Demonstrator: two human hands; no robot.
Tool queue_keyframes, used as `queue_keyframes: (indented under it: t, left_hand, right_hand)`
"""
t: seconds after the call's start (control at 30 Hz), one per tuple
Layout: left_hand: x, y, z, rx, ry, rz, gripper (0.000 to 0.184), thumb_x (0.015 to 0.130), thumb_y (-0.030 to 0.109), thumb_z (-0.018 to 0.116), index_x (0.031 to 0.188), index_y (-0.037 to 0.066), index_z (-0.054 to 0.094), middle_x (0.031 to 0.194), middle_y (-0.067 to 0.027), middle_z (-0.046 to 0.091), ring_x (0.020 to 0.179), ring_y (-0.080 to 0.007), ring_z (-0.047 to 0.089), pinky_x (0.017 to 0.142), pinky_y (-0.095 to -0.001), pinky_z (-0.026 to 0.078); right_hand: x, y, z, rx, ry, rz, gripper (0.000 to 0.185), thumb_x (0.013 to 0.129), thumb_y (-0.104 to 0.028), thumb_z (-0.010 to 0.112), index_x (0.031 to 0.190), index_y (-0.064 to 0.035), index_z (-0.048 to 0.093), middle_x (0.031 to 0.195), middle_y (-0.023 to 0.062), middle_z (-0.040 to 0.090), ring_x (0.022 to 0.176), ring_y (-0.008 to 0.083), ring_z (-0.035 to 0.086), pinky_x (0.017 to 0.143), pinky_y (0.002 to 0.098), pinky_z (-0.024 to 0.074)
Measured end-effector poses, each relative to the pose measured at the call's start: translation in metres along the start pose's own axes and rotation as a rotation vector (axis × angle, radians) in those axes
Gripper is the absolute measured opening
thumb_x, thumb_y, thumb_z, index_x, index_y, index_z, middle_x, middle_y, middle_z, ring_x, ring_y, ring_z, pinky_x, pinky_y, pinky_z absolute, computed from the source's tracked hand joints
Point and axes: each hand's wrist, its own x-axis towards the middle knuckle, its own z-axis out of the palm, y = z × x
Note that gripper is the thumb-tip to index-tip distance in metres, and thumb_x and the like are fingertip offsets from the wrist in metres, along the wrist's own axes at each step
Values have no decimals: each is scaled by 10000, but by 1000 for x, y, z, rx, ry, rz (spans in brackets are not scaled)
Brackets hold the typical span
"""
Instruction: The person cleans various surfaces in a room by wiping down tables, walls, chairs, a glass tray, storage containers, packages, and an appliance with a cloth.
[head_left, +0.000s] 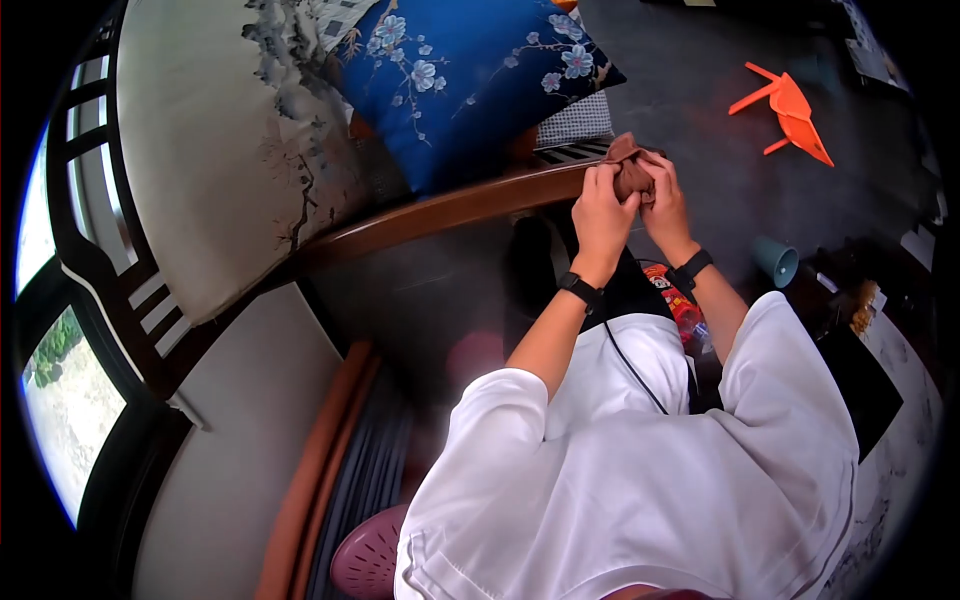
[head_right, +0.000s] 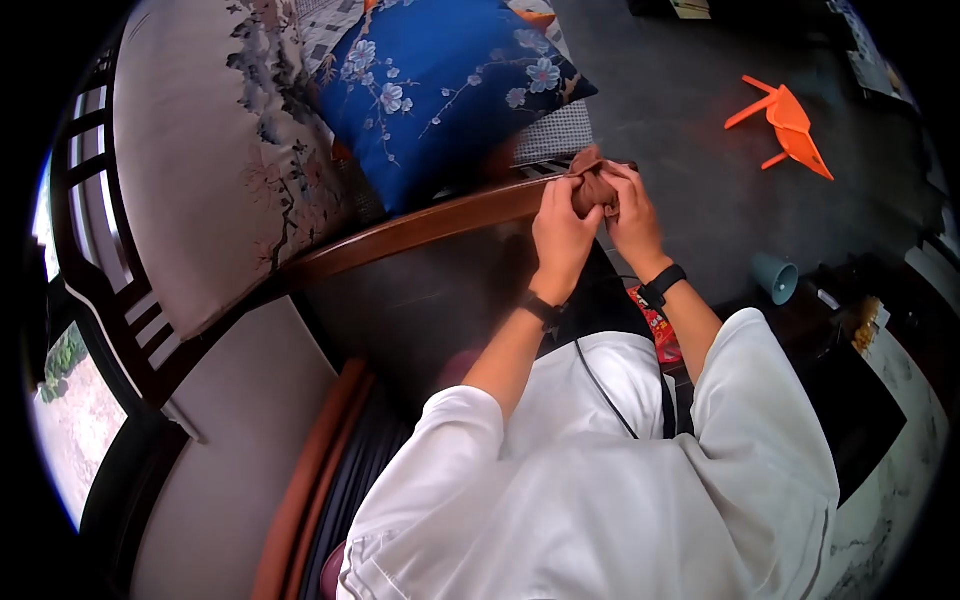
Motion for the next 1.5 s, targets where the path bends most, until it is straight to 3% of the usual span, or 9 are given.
queue_keyframes:
  t: [0.13,0.2,0.57,0.73,0.87,1.0,1.17,1.4,1.5]
  left_hand:
    - [-1,-6,-24,19,18,30,385,765,150,766,1114,72,623,1070,-123,663,931,-383,670,756,-442,561]
    - [-5,-9,-44,-1,19,-33,401,773,122,784,1137,25,647,1101,-180,685,1017,-376,667,869,-393,536]
    - [-20,-12,-41,181,116,-62,335,811,41,753,1108,-34,615,992,-196,698,896,-286,689,835,-337,540]
    - [-22,27,47,188,53,1,323,832,76,747,1119,-5,622,1007,-174,684,923,-294,683,852,-346,533]
    - [-9,70,133,520,-319,-52,275,883,178,698,1149,122,666,1073,-107,678,979,-324,653,822,-416,524]
    - [-8,66,262,377,-638,41,276,881,230,701,1149,168,679,1043,-107,686,991,-329,654,822,-431,522]
    - [-23,90,416,480,-870,192,389,865,303,757,1118,46,610,1045,-146,676,879,-390,681,721,-464,557]
    - [-8,135,539,514,-1029,253,377,846,278,766,1098,42,616,1027,-154,675,859,-397,679,704,-471,557]
    - [17,151,566,515,-1083,174,444,854,299,771,1187,39,635,1076,-183,692,982,-398,662,822,-455,537]
  right_hand:
    - [-2,-27,19,62,73,46,516,749,124,660,1223,-60,570,1312,143,594,1204,375,596,975,414,532]
    - [1,-47,28,82,40,26,522,744,126,660,1222,-59,560,1295,146,591,1225,374,578,1008,420,514]
    - [8,-40,22,207,-69,-132,559,710,82,719,1229,-78,586,1312,112,574,1263,347,547,1110,449,454]
    - [4,35,-38,180,35,-123,569,704,52,747,1231,-74,575,1283,108,589,1193,337,598,1060,437,500]
    - [-20,121,-70,454,-75,339,525,751,112,679,1232,-62,559,1207,138,599,1026,363,660,773,393,563]
    - [-64,235,-140,466,-137,603,401,840,12,655,1219,-82,565,1219,134,611,1030,380,655,820,409,562]
    - [-122,364,-207,402,-139,785,412,825,22,643,1212,-97,568,1175,131,608,1027,375,647,822,429,550]
    - [-123,449,-281,454,-60,982,416,825,9,637,1222,-91,562,1187,126,605,1053,382,633,871,432,540]
    - [-107,470,-291,434,-1,980,424,825,3,636,1232,-87,558,1209,123,604,1066,389,627,877,433,539]
